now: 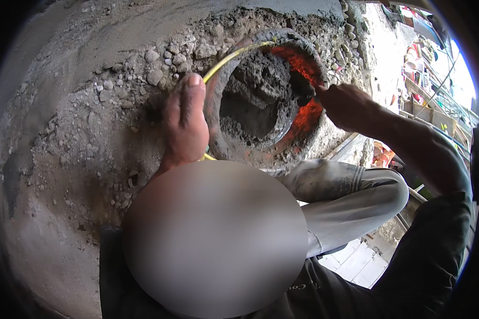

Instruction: The person uses a trowel to scrape and level a wet concrete floor, removing excess material and smoothing the surface. They then scoop the excess concrete into a bucket and mix it with a trowel.

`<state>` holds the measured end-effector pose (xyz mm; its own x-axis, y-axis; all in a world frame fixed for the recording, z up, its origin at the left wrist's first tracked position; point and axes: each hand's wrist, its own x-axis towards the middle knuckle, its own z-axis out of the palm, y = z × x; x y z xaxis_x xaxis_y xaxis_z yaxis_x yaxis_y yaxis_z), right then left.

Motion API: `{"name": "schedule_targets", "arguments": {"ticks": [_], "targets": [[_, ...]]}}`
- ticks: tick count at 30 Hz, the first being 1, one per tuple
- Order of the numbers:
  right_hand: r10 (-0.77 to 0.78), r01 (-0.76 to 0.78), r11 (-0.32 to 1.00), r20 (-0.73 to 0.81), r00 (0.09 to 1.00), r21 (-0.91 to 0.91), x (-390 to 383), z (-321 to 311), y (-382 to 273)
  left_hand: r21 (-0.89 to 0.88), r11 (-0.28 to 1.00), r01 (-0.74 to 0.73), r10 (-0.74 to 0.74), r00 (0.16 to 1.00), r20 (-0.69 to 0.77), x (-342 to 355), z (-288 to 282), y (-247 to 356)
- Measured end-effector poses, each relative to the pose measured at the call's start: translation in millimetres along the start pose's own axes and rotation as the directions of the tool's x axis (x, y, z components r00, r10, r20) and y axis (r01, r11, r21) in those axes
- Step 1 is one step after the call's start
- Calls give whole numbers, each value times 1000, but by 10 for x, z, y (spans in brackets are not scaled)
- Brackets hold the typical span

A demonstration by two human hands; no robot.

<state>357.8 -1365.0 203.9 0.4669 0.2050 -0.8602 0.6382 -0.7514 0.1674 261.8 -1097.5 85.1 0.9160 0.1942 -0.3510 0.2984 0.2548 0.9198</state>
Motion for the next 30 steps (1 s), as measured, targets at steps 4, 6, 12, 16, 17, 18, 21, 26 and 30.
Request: {"name": "schedule_targets", "arguments": {"ticks": [4,6,12,16,17,18,21,26,30], "targets": [[-151,138,974,60,987,180,-336,242,-289,-17,996,-91,90,993,-72,-19,-52,-39],[-80,52,933,62,995,357,-331,256,-338,-42,990,-135,132,989,-65,67,46,-41],[-200,-49,404,140,970,914,-406,616,-547,-44,997,-70,67,996,-66,-26,-104,-114],[-421,-277,-544,27,906,792,-532,923,-523,-65,998,5,-7,999,-34,48,-23,87],[-451,-337,-646,15,893,685,-617,890,-626,-49,999,4,-7,998,-59,18,-32,84],[-422,-262,-589,-15,906,764,-600,752,-647,-57,998,-11,6,996,-86,63,-22,83],[-404,281,-75,-287,868,957,-313,807,-739,-83,997,6,-14,996,-91,62,-17,53],[-319,147,139,-96,943,979,-378,395,-1003,-15,999,-33,32,997,-73,41,-72,57],[-332,-240,-478,80,940,845,-222,353,-1260,-87,995,37,-41,998,-47,82,-65,138]]}}
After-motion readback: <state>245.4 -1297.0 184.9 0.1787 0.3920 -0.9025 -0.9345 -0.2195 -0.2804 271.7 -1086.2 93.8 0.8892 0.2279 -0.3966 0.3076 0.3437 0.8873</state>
